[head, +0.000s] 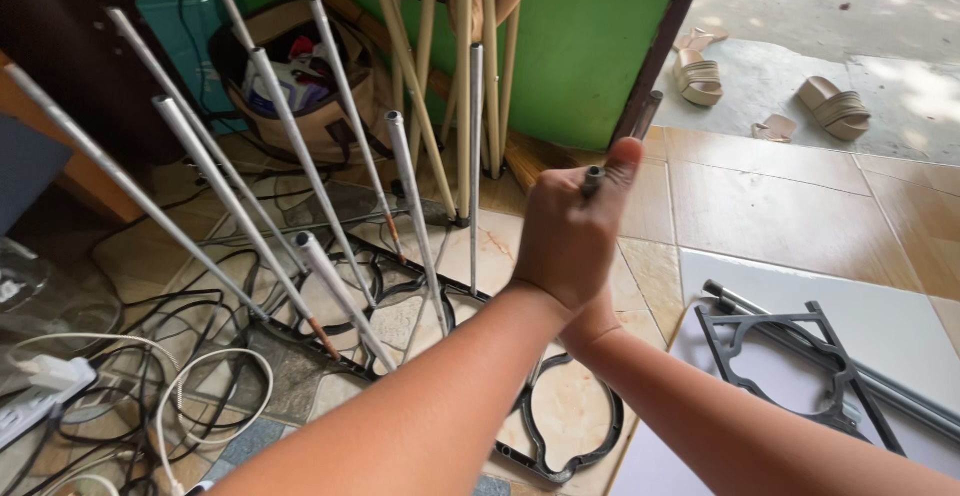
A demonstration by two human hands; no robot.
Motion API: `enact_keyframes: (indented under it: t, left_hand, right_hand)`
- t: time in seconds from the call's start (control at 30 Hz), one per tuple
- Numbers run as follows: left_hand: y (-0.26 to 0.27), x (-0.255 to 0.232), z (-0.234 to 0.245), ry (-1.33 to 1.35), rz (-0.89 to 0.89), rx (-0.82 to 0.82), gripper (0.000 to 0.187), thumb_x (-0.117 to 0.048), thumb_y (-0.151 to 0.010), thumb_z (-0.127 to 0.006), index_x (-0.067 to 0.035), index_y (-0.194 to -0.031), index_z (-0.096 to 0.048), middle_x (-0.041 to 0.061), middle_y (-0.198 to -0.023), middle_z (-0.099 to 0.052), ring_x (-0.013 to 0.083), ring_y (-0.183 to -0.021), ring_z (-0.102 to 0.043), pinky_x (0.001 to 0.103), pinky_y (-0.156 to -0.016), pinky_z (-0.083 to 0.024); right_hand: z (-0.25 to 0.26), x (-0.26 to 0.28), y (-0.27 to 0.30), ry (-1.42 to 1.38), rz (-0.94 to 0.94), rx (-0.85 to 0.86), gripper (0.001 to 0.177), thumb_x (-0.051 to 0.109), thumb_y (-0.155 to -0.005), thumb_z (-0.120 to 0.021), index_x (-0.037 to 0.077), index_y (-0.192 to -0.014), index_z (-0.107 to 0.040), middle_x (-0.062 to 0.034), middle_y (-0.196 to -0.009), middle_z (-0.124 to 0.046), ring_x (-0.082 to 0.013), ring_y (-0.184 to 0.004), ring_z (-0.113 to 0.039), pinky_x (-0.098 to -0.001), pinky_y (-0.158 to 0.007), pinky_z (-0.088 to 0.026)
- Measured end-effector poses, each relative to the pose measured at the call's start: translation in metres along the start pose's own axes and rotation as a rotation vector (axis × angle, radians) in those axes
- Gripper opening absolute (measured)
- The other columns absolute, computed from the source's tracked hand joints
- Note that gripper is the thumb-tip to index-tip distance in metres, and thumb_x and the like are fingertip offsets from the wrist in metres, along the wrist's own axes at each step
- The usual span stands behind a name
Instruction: The person assembles a metal drying rack by inserting vertical poles into a base frame and then attaching a top frame. They secure the structure by inserting small metal pins into the joints to lock the components together.
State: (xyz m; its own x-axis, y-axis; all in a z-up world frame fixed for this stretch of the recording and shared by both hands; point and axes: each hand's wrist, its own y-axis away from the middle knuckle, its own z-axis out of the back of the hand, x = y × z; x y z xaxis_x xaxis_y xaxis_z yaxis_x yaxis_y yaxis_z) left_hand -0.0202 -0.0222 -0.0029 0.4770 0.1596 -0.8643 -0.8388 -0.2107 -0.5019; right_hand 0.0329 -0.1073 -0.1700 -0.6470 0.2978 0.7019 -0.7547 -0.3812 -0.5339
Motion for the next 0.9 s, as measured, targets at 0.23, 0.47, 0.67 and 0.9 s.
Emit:
enact_keyframes:
  t: [0.23,0.47,0.67,0.9]
  left_hand:
    - [0.007,0.022,-0.033,0.038,-0.014,0.044,0.065,-0.042,-0.106,-0.055,-0.005,-0.054,-0.048,0.010,-0.046,-0.045,0.0226,-0.046,-0.040,0.040,-0.047,-0.034]
    - [0.014,0.021,-0.014,0.086,-0.036,0.053,0.059,-0.042,-0.102,-0.053,-0.007,-0.056,-0.052,0.006,-0.046,-0.048,0.0198,-0.041,-0.048,0.038,-0.046,-0.036]
    - [0.018,-0.035,-0.010,-0.021,0.175,0.078,0.058,-0.048,-0.097,-0.062,-0.005,-0.058,-0.054,0.009,-0.049,-0.051,0.0233,-0.049,-0.050,0.042,-0.052,-0.040]
    - [0.044,0.013,0.052,-0.311,0.031,0.014,0.062,-0.023,-0.068,-0.080,-0.003,-0.123,-0.061,0.015,-0.115,-0.064,0.0297,-0.101,-0.065,0.038,-0.083,-0.052]
  right_hand:
    - [0.021,-0.025,0.020,0.034,-0.156,-0.028,0.042,0.023,-0.088,-0.077,0.007,-0.124,-0.060,-0.0090,-0.119,-0.062,-0.0203,-0.110,-0.055,-0.0355,-0.094,-0.048]
    - [0.000,-0.023,0.025,0.185,-0.239,0.049,0.030,0.027,-0.088,-0.078,0.007,-0.107,-0.066,-0.0088,-0.106,-0.068,-0.0206,-0.100,-0.060,-0.0378,-0.088,-0.051]
    - [0.036,0.049,0.006,-0.181,-0.081,0.013,0.045,0.027,-0.096,-0.067,0.003,-0.132,-0.055,-0.0152,-0.128,-0.061,-0.0286,-0.120,-0.055,-0.0409,-0.099,-0.046]
    - [0.024,0.065,0.040,0.150,-0.473,0.154,0.069,0.043,-0.075,-0.082,0.004,-0.127,-0.058,-0.0180,-0.127,-0.061,-0.0305,-0.115,-0.061,-0.0406,-0.095,-0.049]
